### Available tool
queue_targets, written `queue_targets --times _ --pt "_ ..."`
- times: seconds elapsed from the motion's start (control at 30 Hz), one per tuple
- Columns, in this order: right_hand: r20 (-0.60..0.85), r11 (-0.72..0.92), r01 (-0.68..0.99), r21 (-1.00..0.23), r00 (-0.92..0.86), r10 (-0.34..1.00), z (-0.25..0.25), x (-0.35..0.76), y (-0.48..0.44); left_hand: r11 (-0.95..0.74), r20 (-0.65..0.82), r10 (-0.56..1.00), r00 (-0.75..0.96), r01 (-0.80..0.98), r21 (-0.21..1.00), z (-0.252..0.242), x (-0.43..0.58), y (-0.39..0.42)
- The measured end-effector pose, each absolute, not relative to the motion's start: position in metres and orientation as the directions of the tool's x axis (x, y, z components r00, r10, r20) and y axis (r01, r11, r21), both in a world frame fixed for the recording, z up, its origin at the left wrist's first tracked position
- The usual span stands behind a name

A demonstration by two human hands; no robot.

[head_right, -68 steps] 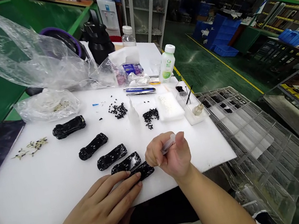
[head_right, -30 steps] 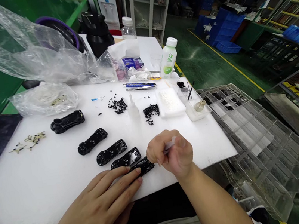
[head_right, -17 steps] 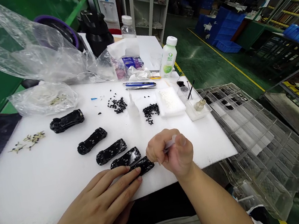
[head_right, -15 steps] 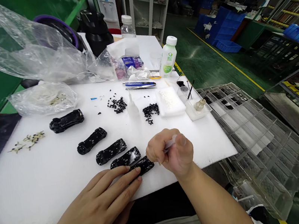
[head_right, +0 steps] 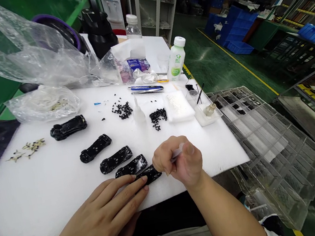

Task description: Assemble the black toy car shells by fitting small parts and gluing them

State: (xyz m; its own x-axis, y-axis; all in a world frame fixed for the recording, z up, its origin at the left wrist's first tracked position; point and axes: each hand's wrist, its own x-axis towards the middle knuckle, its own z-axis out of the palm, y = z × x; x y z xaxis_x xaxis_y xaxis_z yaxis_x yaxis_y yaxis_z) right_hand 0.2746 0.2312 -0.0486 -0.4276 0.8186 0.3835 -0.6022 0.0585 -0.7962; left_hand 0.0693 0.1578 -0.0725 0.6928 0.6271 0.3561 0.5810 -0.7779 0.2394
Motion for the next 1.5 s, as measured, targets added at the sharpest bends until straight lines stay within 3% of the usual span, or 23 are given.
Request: queue_targets --times 0.77,0.87,1.03,1.1,1.13,1.2,1.23,1.3,1.33,1.37,1.43,1.5 --pt "0.379 0.08 -0.572 -0.817 -0.426 0.821 -0.05 0.276 0.228 -0.782 0.365 0.622 0.693 0.578 0.235 -0.072 0.07 0.158" --pt "0.341 0.127 -0.434 -0.892 -0.461 0.819 -0.045 0.274 0.221 -0.782 0.37 0.622 0.69 0.574 0.244 -0.071 0.07 0.158" --pt "0.232 0.259 -0.045 -0.965 -0.613 0.755 -0.034 0.259 0.2 -0.788 0.403 0.615 0.678 0.55 0.278 -0.073 0.071 0.158" --pt "0.219 0.268 -0.016 -0.963 -0.627 0.748 -0.03 0.257 0.197 -0.793 0.418 0.607 0.676 0.547 0.268 -0.074 0.071 0.158" --pt "0.227 0.232 -0.069 -0.97 -0.593 0.773 -0.028 0.26 0.199 -0.795 0.415 0.604 0.68 0.55 0.256 -0.073 0.07 0.157" --pt "0.247 0.085 -0.356 -0.931 -0.438 0.864 -0.022 0.275 0.21 -0.798 0.391 0.602 0.697 0.547 0.254 -0.07 0.069 0.157" --pt "0.245 0.017 -0.565 -0.825 -0.332 0.911 -0.019 0.286 0.219 -0.797 0.384 0.604 0.698 0.539 0.272 -0.067 0.068 0.158" --pt "0.22 -0.044 -0.889 -0.456 -0.161 0.962 -0.013 0.311 0.24 -0.777 0.409 0.629 0.661 0.531 0.338 -0.061 0.069 0.164" --pt "0.211 -0.039 -0.957 -0.286 -0.103 0.972 -0.012 0.323 0.25 -0.748 0.427 0.663 0.615 0.552 0.368 -0.057 0.07 0.168" --pt "0.187 -0.04 -0.981 -0.192 -0.076 0.979 -0.013 0.332 0.258 -0.706 0.438 0.707 0.556 0.594 0.386 -0.054 0.072 0.172" --pt "0.143 -0.066 -0.983 -0.169 -0.091 0.986 -0.02 0.343 0.27 -0.6 0.411 0.793 0.451 0.698 0.391 -0.048 0.08 0.183" --pt "0.096 -0.099 -0.961 -0.259 -0.127 0.987 -0.03 0.344 0.272 -0.516 0.331 0.851 0.408 0.77 0.376 -0.046 0.09 0.191"
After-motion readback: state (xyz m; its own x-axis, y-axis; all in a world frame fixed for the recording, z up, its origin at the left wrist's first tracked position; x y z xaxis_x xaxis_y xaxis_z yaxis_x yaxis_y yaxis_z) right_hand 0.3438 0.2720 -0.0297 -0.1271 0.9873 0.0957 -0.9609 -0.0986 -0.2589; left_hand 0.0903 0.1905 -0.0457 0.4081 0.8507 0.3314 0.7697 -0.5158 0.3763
